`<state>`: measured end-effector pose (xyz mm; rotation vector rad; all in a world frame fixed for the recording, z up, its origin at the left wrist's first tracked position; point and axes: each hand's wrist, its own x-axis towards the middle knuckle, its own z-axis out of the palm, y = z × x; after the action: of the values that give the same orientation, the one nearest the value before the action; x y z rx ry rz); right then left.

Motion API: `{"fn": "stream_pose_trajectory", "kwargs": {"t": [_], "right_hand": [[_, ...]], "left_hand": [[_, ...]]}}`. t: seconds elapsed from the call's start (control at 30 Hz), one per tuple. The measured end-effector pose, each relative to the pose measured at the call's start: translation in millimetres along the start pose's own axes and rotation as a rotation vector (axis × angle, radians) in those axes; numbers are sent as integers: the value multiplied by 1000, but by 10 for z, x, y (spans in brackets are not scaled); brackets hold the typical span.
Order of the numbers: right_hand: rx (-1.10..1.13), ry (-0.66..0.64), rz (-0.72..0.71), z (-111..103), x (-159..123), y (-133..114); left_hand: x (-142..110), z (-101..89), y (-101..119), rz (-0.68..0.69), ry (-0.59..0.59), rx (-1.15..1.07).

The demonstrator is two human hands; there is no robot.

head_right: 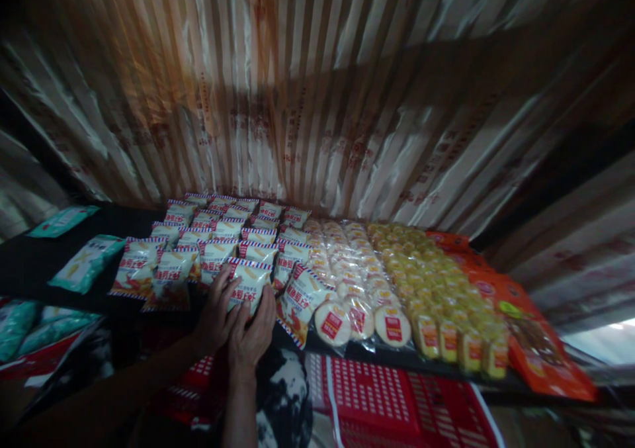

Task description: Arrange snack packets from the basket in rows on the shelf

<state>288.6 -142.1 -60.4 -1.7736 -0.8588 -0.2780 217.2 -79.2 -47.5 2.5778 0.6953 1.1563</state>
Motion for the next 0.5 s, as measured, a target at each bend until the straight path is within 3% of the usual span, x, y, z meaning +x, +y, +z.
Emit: {"fn": "stream_pose_trajectory", "kwargs": {"t": [0.27,0.5], "right_hand": [[15,29,-21,-13,12,-28],[-5,162,-135,-178,107,-135]], "left_hand": [[13,6,6,-9,-9,6],[7,6,10,-7,-9,37]]}}
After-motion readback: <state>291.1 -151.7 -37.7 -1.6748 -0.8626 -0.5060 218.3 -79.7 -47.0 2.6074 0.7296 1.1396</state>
